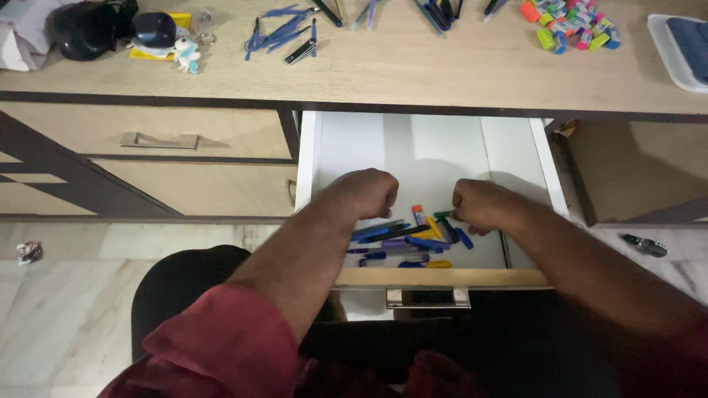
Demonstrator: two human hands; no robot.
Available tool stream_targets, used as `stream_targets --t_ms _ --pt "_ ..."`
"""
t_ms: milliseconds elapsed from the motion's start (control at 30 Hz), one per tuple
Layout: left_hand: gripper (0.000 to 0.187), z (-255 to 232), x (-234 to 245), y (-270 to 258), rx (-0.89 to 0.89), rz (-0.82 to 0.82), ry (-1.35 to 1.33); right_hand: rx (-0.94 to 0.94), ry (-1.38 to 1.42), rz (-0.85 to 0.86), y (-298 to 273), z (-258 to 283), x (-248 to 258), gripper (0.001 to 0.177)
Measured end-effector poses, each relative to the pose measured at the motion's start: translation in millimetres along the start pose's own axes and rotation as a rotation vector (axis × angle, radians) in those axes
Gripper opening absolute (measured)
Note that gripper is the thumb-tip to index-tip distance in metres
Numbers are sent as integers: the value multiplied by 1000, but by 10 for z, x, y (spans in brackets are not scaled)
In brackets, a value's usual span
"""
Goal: The person sits on the floor in front of a desk and transfers pens and highlighters from an open drawer to the desk surface. They pick up items one by one or in small groups and place them on the desk, gradually clearing the drawer.
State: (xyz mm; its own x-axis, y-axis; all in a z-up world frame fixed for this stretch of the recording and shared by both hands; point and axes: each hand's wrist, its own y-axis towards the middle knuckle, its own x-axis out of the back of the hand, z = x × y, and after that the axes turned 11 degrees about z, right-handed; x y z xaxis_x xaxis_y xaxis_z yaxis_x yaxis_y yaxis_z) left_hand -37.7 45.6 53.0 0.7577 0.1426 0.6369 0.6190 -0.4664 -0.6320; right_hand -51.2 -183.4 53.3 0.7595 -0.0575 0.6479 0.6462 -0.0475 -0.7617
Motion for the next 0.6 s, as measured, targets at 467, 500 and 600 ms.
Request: stream_targets --t_ms 467,500,600 --pt "23 110 2 106 -46 -27 74 -75 81 -151 177 -251 -151 45" --pt "24 134 -7 104 -73 -42 63 -81 73 -165 172 -292 -158 45" --pt "24 139 -2 111 -69 -40 39 -93 76 -197 175 -384 -132 47"
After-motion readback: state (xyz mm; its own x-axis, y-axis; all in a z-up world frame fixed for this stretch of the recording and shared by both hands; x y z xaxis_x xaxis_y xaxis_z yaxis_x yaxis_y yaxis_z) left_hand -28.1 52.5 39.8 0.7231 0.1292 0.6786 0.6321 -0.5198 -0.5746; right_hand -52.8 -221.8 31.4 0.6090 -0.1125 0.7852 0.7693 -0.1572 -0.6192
